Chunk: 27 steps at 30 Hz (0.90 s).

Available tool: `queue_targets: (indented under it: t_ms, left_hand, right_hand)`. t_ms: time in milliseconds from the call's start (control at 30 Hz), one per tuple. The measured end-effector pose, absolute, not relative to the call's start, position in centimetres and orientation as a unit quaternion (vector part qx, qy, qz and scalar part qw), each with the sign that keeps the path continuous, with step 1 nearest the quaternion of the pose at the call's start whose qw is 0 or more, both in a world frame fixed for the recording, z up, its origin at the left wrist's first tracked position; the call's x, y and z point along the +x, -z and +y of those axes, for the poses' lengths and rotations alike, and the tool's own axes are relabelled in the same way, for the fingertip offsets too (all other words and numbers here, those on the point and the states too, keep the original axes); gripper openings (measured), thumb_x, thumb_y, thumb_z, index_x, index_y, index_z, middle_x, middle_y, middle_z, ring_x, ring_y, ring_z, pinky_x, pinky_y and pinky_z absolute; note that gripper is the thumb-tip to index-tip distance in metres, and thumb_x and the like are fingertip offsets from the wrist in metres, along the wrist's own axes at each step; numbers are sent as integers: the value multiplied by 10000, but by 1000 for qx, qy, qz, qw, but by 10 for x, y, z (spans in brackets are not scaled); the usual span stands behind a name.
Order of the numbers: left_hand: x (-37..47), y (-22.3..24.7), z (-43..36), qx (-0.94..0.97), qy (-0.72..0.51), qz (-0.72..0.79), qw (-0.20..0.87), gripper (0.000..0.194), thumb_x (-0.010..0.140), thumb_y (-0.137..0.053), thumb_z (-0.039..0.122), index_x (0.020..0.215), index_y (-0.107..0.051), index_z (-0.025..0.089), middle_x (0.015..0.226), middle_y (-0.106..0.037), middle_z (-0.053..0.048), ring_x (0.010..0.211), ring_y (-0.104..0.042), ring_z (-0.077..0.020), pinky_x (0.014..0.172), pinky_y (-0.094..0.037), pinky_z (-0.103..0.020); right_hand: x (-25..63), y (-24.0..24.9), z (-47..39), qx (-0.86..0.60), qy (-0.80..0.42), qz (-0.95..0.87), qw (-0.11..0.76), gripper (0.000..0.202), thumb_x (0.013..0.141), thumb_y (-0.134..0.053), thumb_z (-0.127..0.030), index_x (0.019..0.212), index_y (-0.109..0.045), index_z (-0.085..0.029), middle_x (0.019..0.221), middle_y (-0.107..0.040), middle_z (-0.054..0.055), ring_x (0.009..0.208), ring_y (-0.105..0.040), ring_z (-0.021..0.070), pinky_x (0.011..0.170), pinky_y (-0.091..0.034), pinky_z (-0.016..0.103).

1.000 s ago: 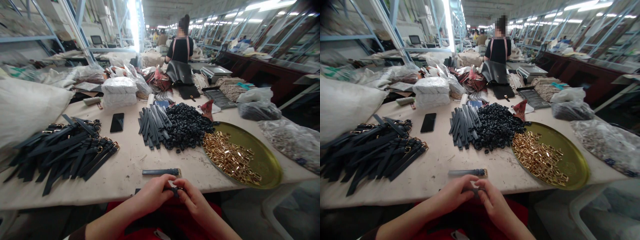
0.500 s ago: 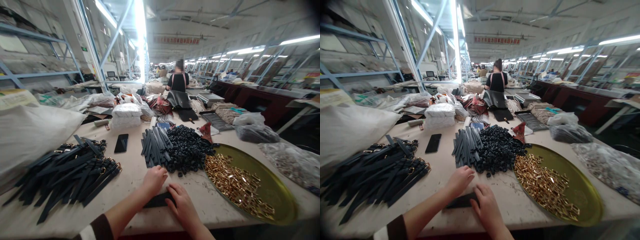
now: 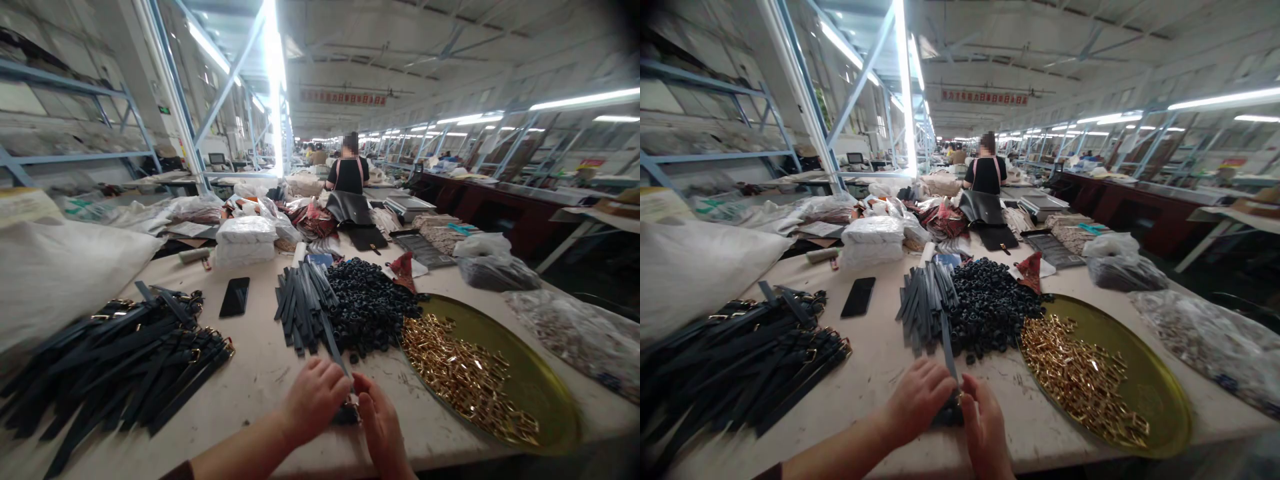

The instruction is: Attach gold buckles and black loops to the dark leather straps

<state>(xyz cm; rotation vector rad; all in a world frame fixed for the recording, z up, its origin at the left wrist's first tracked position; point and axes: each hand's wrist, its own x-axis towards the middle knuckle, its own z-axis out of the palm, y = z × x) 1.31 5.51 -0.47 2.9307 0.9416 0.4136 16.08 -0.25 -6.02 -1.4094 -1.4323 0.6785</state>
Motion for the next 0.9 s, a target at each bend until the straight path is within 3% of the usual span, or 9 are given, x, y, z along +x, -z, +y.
queue_targets:
  t_ms: [167,300,367,433,533,600,700,900]
  left_hand:
    - [15,11,17,925,-207,297,115,200,887,-336,198,958,-521,179,940,-597,-54,838,-520,-171,754,-352,-306]
    - [8,-4,23,914,-227,301,152,266,873,-390,250,1124,-473,221,1109,-556,-77,1037,-476,-208,885,-305,-340]
    - [3,-13,30,913,-195,314,174,257,850,-440,294,1082,-508,207,1054,-583,-91,1033,-482,-232,899,-298,-369]
    - [-2,-19,34,893,-150,358,229,187,833,-458,308,905,-571,177,873,-622,-83,886,-543,-225,816,-359,-358]
    - [-6,-19,33,785,-137,458,393,171,817,-434,270,736,-543,165,699,-596,-36,646,-551,-164,635,-410,-294]
    - [-6,-15,28,635,-163,498,568,113,789,-434,242,756,-506,161,658,-569,-3,532,-520,-116,543,-410,-250]
    - [-5,-7,21,362,-199,495,764,104,716,-490,193,812,-475,156,655,-558,12,509,-521,-84,504,-417,-206]
    - [-5,4,17,148,-238,427,860,349,586,-498,13,919,-515,116,801,-590,-49,683,-572,-105,623,-468,-235]
  right_hand:
    - [162,42,-13,-554,-362,-580,475,338,866,-335,-391,995,-568,-183,909,-648,80,814,-608,200,696,-501,297]
    - [169,32,-24,-553,-349,-619,435,286,862,-366,-347,1049,-524,-199,800,-625,40,675,-584,158,620,-485,254]
    - [171,25,-24,-536,-364,-649,399,278,866,-366,-324,1087,-489,-208,774,-614,23,668,-579,147,626,-477,243]
    - [175,21,-16,-537,-360,-664,376,272,869,-362,-322,1083,-479,-204,761,-613,18,684,-583,146,636,-474,237]
    - [182,24,12,-605,-249,-682,327,280,878,-324,-324,1031,-513,-185,818,-625,39,758,-592,156,676,-462,243]
    - [186,32,34,-646,-145,-706,253,268,871,-327,-300,969,-549,-187,865,-628,54,802,-589,169,694,-443,256]
    - [185,47,58,-662,-95,-721,182,206,833,-397,-283,886,-571,-187,805,-624,67,719,-585,194,620,-403,280]
    - [186,56,59,-674,-38,-730,107,172,803,-441,-309,721,-544,-198,701,-572,56,625,-529,190,560,-327,282]
